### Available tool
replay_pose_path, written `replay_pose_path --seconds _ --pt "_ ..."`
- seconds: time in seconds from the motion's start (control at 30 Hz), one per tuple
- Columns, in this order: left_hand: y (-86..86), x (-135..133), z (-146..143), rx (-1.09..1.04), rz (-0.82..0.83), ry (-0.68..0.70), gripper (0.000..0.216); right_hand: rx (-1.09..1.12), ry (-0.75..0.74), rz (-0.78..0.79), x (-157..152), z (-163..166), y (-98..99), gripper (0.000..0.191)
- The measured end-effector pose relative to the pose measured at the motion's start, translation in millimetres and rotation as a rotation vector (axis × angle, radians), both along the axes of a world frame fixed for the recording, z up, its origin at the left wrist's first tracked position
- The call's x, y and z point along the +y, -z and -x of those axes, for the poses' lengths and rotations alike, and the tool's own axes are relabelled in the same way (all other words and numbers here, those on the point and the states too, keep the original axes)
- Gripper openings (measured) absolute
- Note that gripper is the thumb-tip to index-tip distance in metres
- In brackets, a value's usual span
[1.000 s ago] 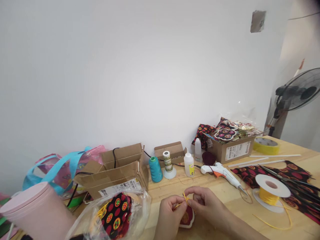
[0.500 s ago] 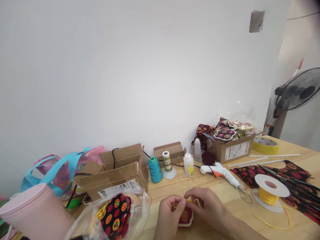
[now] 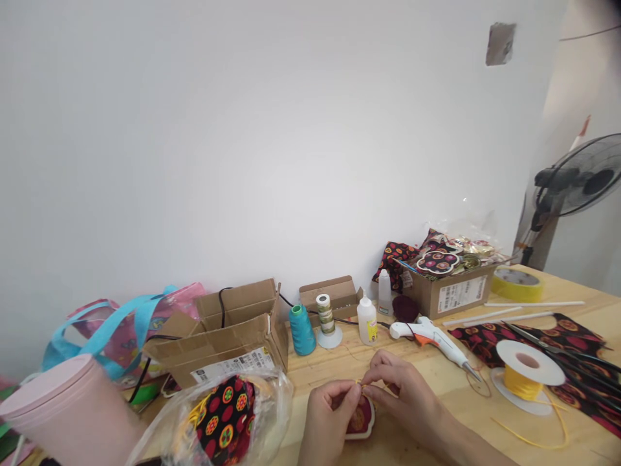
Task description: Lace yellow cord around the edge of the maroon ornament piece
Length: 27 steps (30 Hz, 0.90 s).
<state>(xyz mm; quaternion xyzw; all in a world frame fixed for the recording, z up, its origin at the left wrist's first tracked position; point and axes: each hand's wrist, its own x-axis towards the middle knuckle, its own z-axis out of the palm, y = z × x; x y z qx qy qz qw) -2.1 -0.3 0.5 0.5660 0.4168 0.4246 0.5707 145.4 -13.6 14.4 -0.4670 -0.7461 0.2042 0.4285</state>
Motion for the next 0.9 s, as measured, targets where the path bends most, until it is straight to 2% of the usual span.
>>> replay_pose_path --seconds 0.67,0.9 --pt "-12.6 -3 1 -0.026 0.033 -0.106 0.019 -0.017 -0.002 0.022 -2 1 2.0 0.010" --pt "-8.6 -2 1 -0.085 0.079 -0.123 0.019 -0.015 -0.004 0.029 -2 1 -0.1 0.011"
